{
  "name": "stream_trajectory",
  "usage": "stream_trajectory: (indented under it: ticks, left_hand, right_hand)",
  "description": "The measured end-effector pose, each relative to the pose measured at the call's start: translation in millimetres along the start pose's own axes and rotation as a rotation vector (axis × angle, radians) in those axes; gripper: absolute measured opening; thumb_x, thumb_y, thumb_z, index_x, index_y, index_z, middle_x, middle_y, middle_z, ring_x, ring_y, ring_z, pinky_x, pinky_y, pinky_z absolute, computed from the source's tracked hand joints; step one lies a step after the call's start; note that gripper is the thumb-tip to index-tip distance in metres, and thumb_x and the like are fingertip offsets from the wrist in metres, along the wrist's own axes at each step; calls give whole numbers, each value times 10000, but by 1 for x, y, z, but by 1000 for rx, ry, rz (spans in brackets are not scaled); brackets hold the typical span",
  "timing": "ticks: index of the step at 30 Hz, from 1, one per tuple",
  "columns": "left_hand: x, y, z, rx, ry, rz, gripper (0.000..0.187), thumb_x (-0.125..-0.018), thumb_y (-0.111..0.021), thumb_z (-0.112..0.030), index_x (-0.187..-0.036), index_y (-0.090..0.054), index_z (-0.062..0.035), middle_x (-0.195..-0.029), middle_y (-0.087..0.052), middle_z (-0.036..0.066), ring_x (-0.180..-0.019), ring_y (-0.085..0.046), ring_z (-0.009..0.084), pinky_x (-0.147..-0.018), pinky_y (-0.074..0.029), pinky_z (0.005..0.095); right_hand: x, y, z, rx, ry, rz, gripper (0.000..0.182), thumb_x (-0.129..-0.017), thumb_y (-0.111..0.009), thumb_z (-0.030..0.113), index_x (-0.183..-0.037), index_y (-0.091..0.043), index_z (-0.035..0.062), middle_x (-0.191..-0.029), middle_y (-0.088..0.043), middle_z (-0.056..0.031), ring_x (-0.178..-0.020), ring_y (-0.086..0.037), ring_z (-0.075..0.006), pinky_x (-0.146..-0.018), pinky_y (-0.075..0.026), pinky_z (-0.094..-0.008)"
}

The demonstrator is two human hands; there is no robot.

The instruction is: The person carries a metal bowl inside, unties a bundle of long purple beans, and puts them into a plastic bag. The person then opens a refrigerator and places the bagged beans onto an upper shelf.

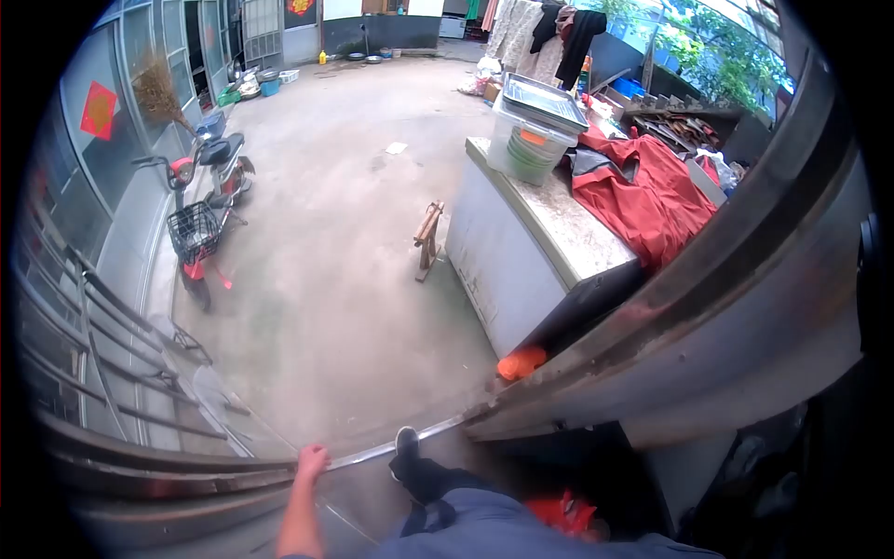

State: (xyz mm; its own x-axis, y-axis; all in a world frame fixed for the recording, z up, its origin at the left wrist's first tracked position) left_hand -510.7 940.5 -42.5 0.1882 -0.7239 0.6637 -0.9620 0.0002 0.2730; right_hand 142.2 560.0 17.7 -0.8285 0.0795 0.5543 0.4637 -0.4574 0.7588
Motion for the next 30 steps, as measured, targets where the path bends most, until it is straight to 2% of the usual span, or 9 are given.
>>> stream_trajectory:
  ticks: [4, 9, 12, 16, 17, 18, 19, 24, 30]
  left_hand:
    - [-22, 59, -30, 80, 121, -98, 98, -867, -498, -60, -926, -543, 4, -738, -601, 127, -559, -590, 187, -441, -471, 283]
    - [-68, 118, 8, -127, 190, -98, 127, -806, -534, -63, -782, -625, 22, -650, -619, 111, -526, -600, 194, -477, -487, 331]
    - [-85, 127, -20, -348, 247, 82, 135, -797, -535, -74, -796, -636, 17, -649, -621, 110, -560, -615, 190, -493, -496, 344]
    - [-178, 137, -1, -439, 316, 463, 618, -917, -551, -376, -1381, -327, -35, -998, -642, 115, -851, -631, 237, -661, -532, 407]
    - [-211, 139, -4, -447, 306, 475, 618, -917, -551, -376, -1381, -327, -35, -998, -642, 115, -851, -631, 237, -661, -532, 407]
    - [-248, 141, -9, -452, 236, 420, 357, -858, -541, -231, -1129, -477, -8, -839, -629, 111, -715, -621, 210, -575, -510, 368]
    - [-275, 144, -31, -454, 159, 363, 163, -799, -531, -86, -876, -628, 20, -679, -615, 107, -580, -612, 184, -489, -488, 330]
    - [-400, 173, -192, -170, 123, 122, 175, -811, -531, -95, -934, -591, 14, -720, -602, 87, -579, -596, 173, -463, -456, 287]
    - [-508, 198, -313, -113, -48, 155, 162, -803, -549, -72, -933, -567, 22, -749, -611, 91, -598, -605, 166, -470, -463, 284]
  right_hand:
    - [38, -72, 51, 18, -33, 38, 328, -790, -698, 169, -1036, -629, -36, -1001, -659, -127, -899, -653, -257, -788, -526, -363]
    - [89, -151, 104, 26, -64, 78, 328, -794, -694, 187, -1027, -635, -36, -998, -663, -124, -910, -653, -252, -788, -523, -356]
    - [123, -199, 129, 5, -90, 101, 329, -797, -691, 198, -1021, -639, -36, -997, -665, -122, -916, -653, -249, -787, -522, -352]
    - [166, -264, 166, -15, -118, 102, 331, -800, -688, 213, -1014, -644, -36, -994, -668, -120, -924, -653, -246, -787, -520, -346]
    - [178, -281, 173, -16, -128, 91, 332, -801, -687, 216, -1012, -645, -36, -994, -669, -119, -926, -653, -245, -786, -519, -345]
    - [189, -299, 179, -19, -135, 84, 332, -802, -686, 220, -1010, -646, -36, -993, -669, -119, -929, -653, -244, -786, -519, -344]
    - [198, -316, 182, -20, -140, 78, 333, -803, -685, 224, -1008, -647, -36, -993, -670, -118, -931, -653, -243, -786, -518, -342]
    - [233, -376, 230, 41, -186, -12, 339, -807, -680, 242, -999, -653, -36, -990, -674, -115, -941, -653, -238, -785, -515, -335]
    - [240, -428, 292, 166, -225, -51, 348, -813, -675, 264, -988, -660, -36, -986, -678, -112, -954, -654, -233, -785, -512, -327]
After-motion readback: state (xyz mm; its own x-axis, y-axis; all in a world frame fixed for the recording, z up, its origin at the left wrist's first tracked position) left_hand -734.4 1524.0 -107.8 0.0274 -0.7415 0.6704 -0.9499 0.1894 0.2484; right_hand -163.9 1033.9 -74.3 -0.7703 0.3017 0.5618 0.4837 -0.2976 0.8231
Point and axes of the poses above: each hand's wrist, its own x-axis away from the middle knuckle, its own y-axis out of the back of the hand, z = x × y, the point moved 3 cm from there along -x, towards the middle knuckle
